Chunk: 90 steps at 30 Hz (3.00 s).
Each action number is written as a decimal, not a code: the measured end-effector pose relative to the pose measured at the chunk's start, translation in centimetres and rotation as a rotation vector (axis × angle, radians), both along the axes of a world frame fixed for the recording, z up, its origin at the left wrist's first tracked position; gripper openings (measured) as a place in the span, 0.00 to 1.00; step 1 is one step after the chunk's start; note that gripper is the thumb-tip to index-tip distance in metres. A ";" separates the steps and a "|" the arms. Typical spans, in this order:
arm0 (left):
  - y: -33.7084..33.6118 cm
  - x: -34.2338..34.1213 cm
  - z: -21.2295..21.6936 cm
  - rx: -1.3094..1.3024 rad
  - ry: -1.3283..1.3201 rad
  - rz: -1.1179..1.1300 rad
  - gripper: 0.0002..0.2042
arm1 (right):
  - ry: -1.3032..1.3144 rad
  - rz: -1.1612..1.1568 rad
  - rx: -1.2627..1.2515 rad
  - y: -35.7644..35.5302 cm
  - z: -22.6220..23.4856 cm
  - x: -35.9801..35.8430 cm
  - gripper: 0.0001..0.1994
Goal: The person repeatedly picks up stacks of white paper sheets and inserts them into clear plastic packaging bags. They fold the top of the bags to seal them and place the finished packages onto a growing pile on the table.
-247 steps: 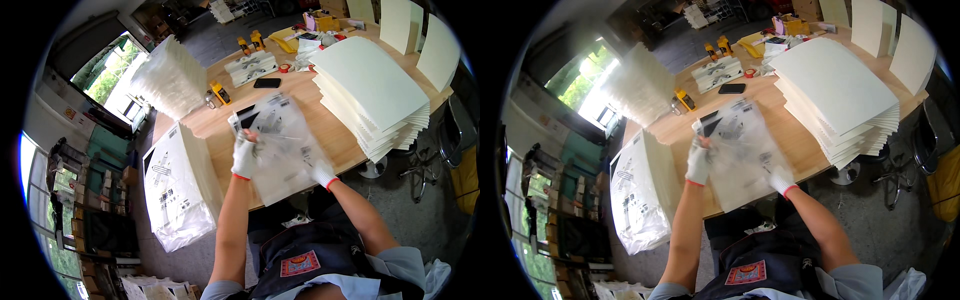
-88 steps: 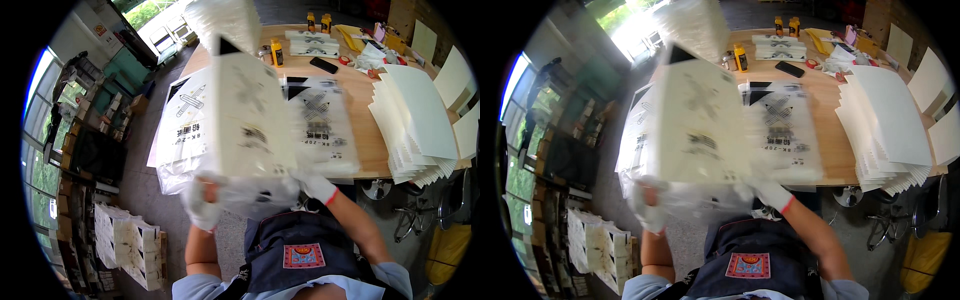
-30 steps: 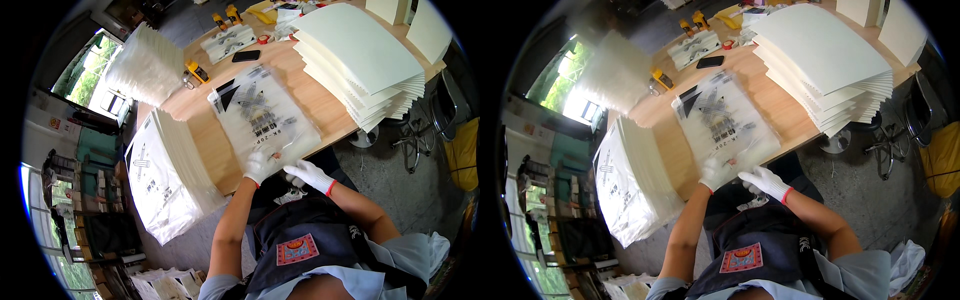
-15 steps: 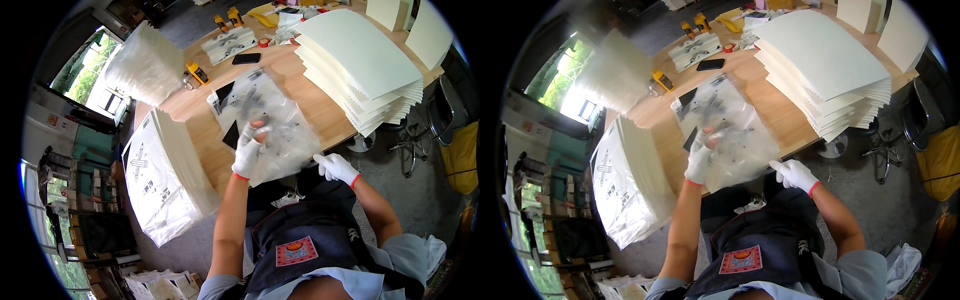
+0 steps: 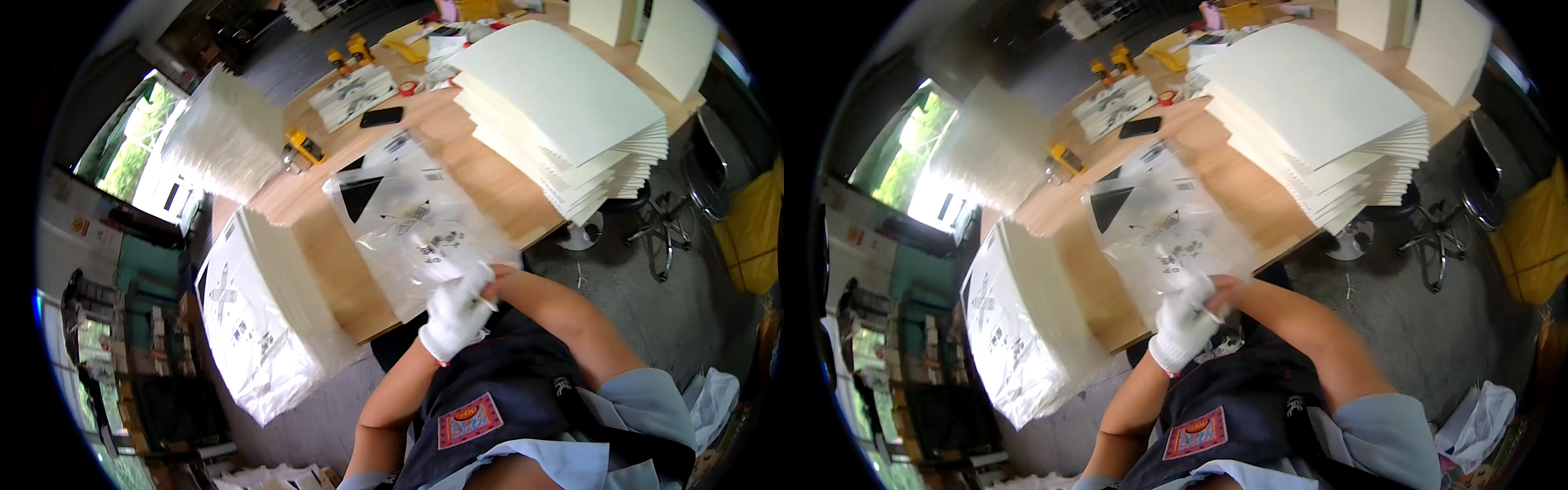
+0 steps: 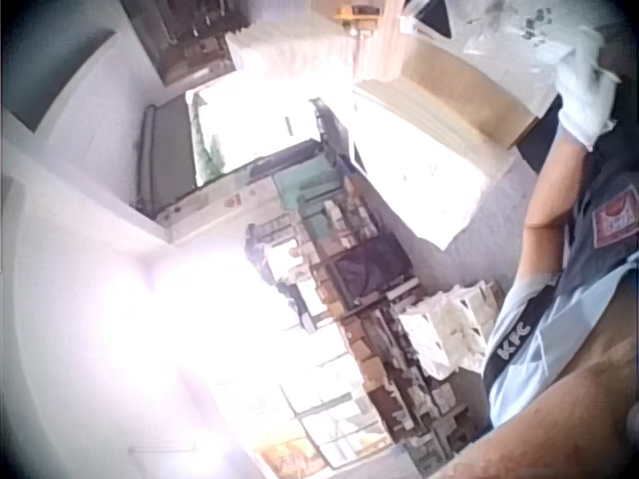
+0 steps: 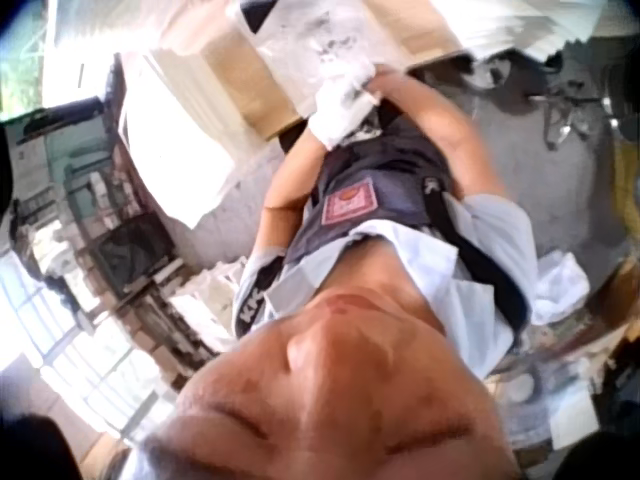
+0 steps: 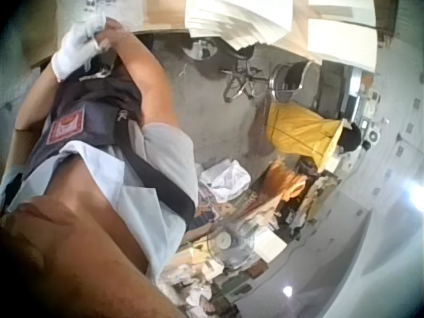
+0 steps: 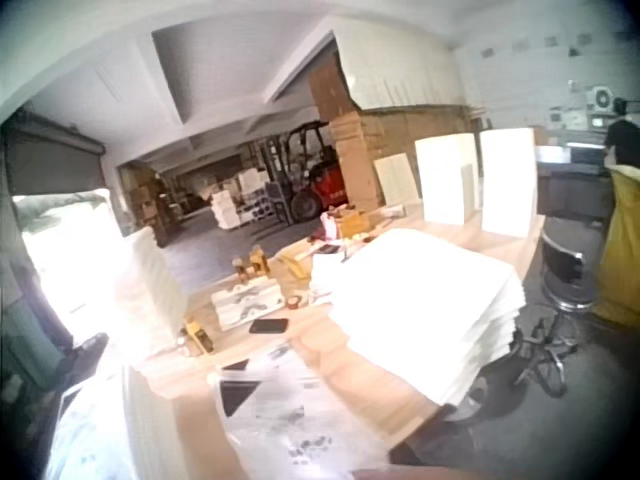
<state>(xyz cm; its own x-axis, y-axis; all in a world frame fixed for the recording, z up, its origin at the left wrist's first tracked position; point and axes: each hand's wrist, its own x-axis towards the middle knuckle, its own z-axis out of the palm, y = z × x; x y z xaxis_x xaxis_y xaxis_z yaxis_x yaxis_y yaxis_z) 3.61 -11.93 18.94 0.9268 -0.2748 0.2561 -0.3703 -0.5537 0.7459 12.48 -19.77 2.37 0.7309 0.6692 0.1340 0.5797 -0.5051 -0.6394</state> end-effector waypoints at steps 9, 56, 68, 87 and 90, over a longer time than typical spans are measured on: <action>-0.2 3.3 -4.2 -0.514 0.264 0.246 0.07 | -0.998 -0.365 0.043 -17.2 22.1 -2.2 0.10; 9.4 1.8 3.7 -0.187 0.093 -0.125 0.32 | -0.409 0.123 -0.566 -13.7 16.8 -4.9 0.10; 0.9 -1.8 -3.0 -0.284 -0.069 0.120 0.10 | 0.236 0.101 0.106 -6.4 5.3 -0.5 0.16; 7.3 -11.2 -16.6 0.303 -0.226 0.414 0.07 | -0.213 -0.364 -0.530 -11.2 4.8 -9.5 0.15; 9.9 -13.9 -18.1 -0.046 -0.049 0.855 0.06 | -0.224 -0.216 -0.500 -11.4 5.5 -10.7 0.10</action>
